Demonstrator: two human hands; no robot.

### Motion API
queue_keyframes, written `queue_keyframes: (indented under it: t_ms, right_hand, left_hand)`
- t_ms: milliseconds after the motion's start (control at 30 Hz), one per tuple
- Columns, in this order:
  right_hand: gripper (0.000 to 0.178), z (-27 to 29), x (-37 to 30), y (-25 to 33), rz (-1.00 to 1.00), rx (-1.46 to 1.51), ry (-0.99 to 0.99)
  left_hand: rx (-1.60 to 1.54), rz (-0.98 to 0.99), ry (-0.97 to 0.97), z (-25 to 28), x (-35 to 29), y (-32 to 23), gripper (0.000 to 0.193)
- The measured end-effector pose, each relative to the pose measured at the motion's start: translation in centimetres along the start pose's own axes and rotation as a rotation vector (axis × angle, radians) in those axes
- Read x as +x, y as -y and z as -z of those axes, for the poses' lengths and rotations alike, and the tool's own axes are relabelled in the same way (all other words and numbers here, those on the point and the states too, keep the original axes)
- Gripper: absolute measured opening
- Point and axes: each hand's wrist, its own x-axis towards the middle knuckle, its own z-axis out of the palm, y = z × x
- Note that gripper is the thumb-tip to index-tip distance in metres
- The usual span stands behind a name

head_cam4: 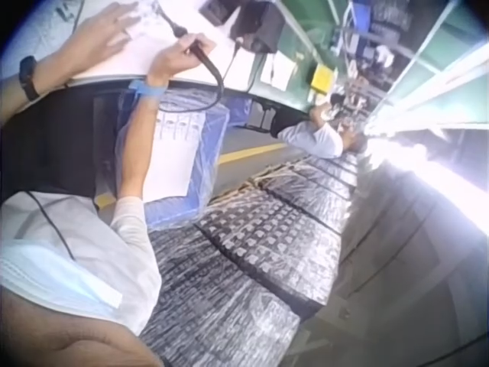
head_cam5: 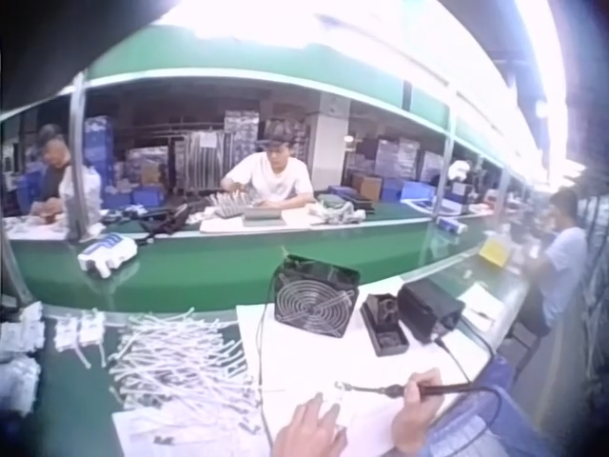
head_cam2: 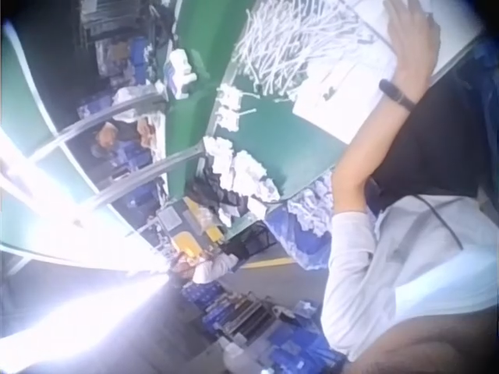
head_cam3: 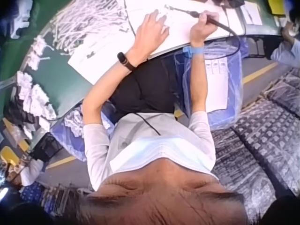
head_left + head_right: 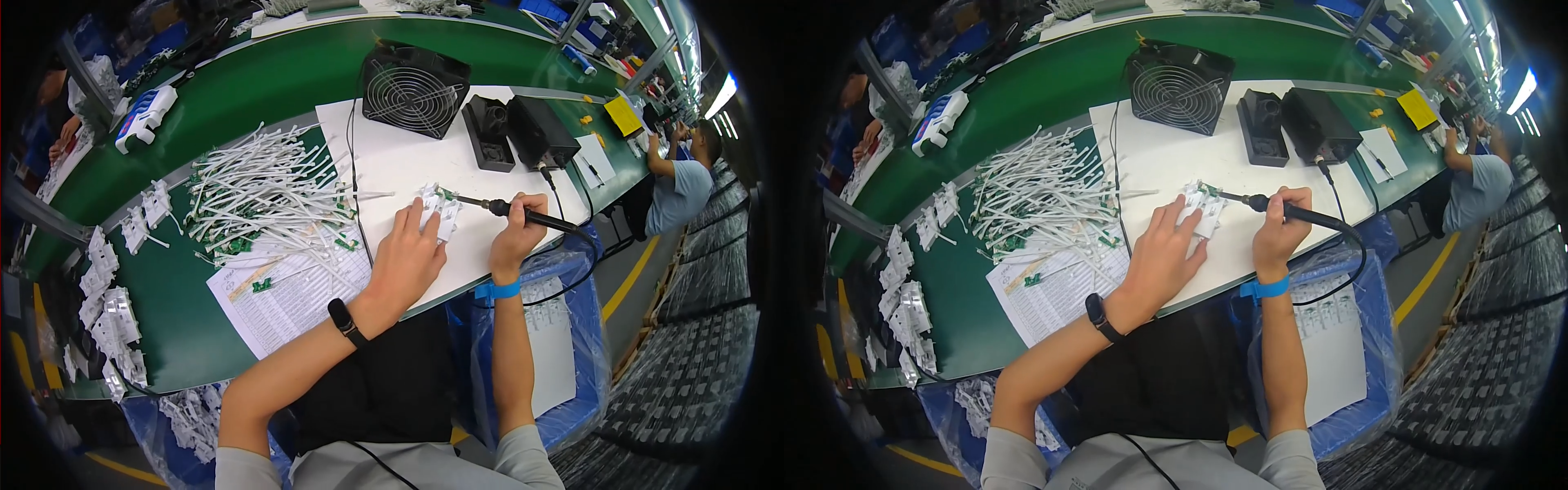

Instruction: The person solders electronic components and wires onto small circuit boards at an assembly line station. This is done using a soldering iron.

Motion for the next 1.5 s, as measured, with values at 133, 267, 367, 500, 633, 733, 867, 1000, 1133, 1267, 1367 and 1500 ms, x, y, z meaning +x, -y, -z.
queue_keyframes:
  t_ms: [133,267,367,500,633,733,867,1000,1133,1267,1367,1500]
  right_hand:
    - [0.010,-0.1,0.0,0.0,0.024,-0.017,-0.020]
    - [0.010,-0.2,0.0,0.0,0.035,-0.036,0.000]
    - [0.010,-0.4,0.0,0.3,0.044,-0.038,0.028]
    - [0.011,-0.4,0.0,0.3,0.042,-0.056,0.031]
    - [0.013,-0.3,0.2,0.1,0.055,-0.034,0.053]
    - [0.014,0.2,0.7,-0.2,0.043,-0.028,0.088]
    - [0.014,0.9,2.0,-0.5,0.000,0.029,0.155]
    - [0.014,1.2,2.3,-0.5,0.008,0.012,0.149]
    - [0.013,1.5,1.7,-0.9,0.014,0.082,0.015]
    - [0.010,2.1,2.3,-1.2,0.082,0.070,-0.101]
    - [0.010,1.7,3.5,-1.1,0.020,-0.052,-0.217]
    - [0.012,1.3,7.6,-0.9,0.069,-0.078,-0.159]
  left_hand:
    - [-0.025,-0.004,-0.003,-0.1,-0.1,0.0,0.042]
    - [-0.036,0.004,-0.006,0.0,-0.1,0.2,0.042]
    - [-0.036,-0.001,-0.009,-0.1,-0.1,0.3,0.042]
    - [-0.027,-0.009,-0.006,-0.2,-0.1,0.4,0.042]
    - [-0.032,-0.011,0.000,0.0,-0.1,0.4,0.041]
    - [-0.037,-0.013,0.001,0.0,-0.1,0.5,0.041]
    - [-0.025,-0.014,0.002,-0.1,-0.2,0.5,0.041]
    - [0.001,-0.009,0.017,-0.1,-0.1,0.3,0.041]
    - [0.022,-0.005,0.023,-0.2,0.1,0.2,0.042]
    - [0.016,-0.018,0.018,-0.2,0.3,0.2,0.042]
    - [0.006,-0.009,0.019,-0.1,0.3,0.2,0.043]
    - [0.042,-0.034,0.045,0.0,0.3,-0.1,0.046]
